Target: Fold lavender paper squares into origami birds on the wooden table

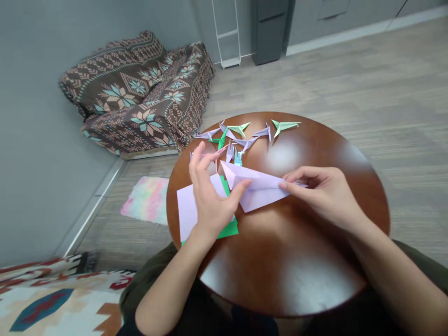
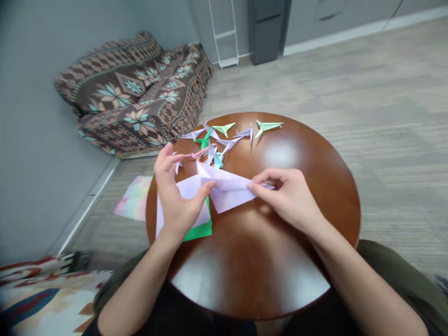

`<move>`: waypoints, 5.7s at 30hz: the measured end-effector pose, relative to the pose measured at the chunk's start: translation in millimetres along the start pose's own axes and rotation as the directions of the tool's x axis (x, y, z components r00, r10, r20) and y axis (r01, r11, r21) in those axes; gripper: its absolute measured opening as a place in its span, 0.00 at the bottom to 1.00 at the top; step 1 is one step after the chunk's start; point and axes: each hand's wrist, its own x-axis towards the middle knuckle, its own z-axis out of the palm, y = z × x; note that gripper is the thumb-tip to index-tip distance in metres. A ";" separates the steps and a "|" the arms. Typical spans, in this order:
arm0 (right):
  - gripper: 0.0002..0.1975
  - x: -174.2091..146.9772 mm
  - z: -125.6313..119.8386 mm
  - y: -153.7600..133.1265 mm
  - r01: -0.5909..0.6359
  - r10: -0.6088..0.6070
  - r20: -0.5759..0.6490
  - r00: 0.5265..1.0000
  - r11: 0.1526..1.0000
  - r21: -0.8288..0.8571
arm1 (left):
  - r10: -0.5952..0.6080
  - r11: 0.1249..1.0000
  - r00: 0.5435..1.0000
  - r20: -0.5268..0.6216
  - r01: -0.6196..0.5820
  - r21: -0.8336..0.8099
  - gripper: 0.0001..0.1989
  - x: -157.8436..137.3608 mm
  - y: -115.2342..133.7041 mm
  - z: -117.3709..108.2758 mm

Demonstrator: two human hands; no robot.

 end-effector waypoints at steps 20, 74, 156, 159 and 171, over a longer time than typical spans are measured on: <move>0.06 -12.1 -0.9 -16.0 0.219 -0.200 0.184 0.962 0.971 -0.093 | -0.022 0.961 0.652 0.758 0.222 -0.162 0.11 22.1 8.6 -29.5; 0.12 -13.6 14.7 -3.2 -0.121 0.106 0.076 0.991 0.967 0.223 | -0.195 0.798 0.726 0.660 0.509 -0.324 0.06 13.0 20.4 -11.7; 0.10 -21.1 39.0 14.8 0.004 0.025 -0.055 0.998 0.880 0.476 | -0.124 0.830 0.725 0.678 0.450 -0.329 0.05 17.5 11.8 -26.1; 0.11 -20.7 38.4 14.9 0.011 0.019 -0.055 0.998 0.874 0.486 | -0.119 0.837 0.726 0.678 0.441 -0.325 0.05 17.0 13.0 -26.4; 0.11 -21.3 38.9 9.0 -0.029 0.054 -0.038 0.998 0.878 0.477 | -0.103 0.844 0.739 0.666 0.419 -0.334 0.05 15.4 12.0 -26.8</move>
